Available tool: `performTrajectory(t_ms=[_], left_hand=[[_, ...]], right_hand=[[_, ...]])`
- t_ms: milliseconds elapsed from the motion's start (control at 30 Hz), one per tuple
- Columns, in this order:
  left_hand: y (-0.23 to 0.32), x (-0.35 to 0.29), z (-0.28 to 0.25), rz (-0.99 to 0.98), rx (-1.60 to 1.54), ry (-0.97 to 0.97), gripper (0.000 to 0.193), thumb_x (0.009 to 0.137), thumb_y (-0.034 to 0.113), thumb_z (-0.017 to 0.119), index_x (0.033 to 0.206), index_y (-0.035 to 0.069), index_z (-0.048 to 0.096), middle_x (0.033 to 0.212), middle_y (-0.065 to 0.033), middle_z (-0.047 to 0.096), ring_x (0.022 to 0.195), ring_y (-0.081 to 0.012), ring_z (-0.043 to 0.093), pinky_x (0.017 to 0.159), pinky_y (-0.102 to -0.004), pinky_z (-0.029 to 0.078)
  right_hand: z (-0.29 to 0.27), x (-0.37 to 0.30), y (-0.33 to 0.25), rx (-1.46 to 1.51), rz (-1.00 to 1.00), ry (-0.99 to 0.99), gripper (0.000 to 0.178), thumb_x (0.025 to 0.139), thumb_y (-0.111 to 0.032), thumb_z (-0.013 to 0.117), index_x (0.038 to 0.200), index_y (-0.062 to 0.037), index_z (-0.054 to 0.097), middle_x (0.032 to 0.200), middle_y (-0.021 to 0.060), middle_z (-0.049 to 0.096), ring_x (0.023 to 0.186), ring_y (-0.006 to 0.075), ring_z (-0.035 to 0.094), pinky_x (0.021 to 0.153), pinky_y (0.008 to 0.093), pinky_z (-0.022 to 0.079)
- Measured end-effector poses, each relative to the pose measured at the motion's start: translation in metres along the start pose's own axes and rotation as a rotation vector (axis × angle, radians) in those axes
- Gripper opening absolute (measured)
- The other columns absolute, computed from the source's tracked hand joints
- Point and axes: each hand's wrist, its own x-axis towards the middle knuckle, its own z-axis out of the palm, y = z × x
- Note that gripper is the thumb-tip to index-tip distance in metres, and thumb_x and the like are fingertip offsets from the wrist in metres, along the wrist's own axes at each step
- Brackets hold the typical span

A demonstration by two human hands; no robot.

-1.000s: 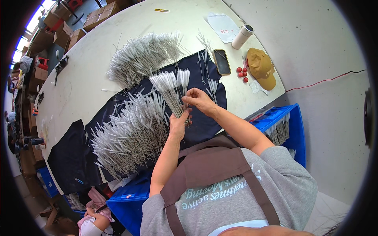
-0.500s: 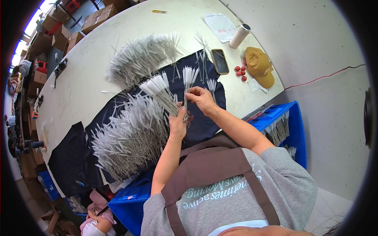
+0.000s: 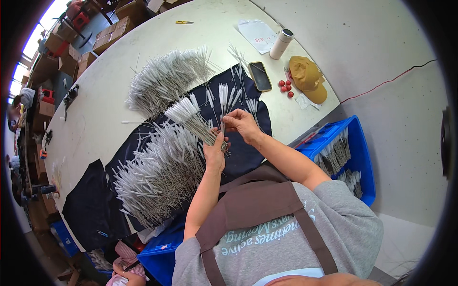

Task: The person sorts and bundles white plastic rods with attached fibers by hand at an industrial workbench.

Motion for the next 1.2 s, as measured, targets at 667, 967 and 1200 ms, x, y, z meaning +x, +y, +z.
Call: performTrajectory(t_ms=[667, 967, 1200], left_hand=[[0.007, -0.002, -0.018, 0.179, 0.037, -0.013, 0.033, 0.079, 0.004, 0.061, 0.107, 0.002, 0.044, 0.088, -0.0057, 0.052, 0.068, -0.0119, 0.053, 0.061, -0.0249, 0.046], [0.01, -0.003, -0.019, 0.22, -0.042, -0.014, 0.029, 0.081, 0.003, 0.058, 0.105, 0.003, 0.043, 0.088, -0.005, 0.051, 0.07, -0.0142, 0.054, 0.061, -0.0257, 0.046], [0.013, -0.003, -0.022, 0.192, -0.027, 0.02, 0.03, 0.081, 0.008, 0.06, 0.105, 0.005, 0.043, 0.09, -0.0051, 0.051, 0.071, -0.0153, 0.056, 0.058, -0.0259, 0.046]], right_hand=[[0.02, -0.01, -0.042, -0.1, -0.335, 0.372, 0.022, 0.087, -0.028, 0.053, 0.087, -0.0068, 0.049, 0.064, -0.0021, 0.044, 0.056, 0.0045, 0.041, 0.048, 0.0202, 0.042], [0.044, -0.016, -0.005, -0.179, -0.149, 0.133, 0.024, 0.074, -0.017, 0.069, 0.086, 0.0011, 0.059, 0.076, 0.0035, 0.06, 0.061, 0.0087, 0.054, 0.057, 0.0211, 0.044], [0.052, -0.021, -0.006, -0.112, -0.083, 0.148, 0.018, 0.077, -0.013, 0.065, 0.085, 0.002, 0.059, 0.075, 0.0052, 0.061, 0.061, 0.0106, 0.056, 0.057, 0.0215, 0.045]])
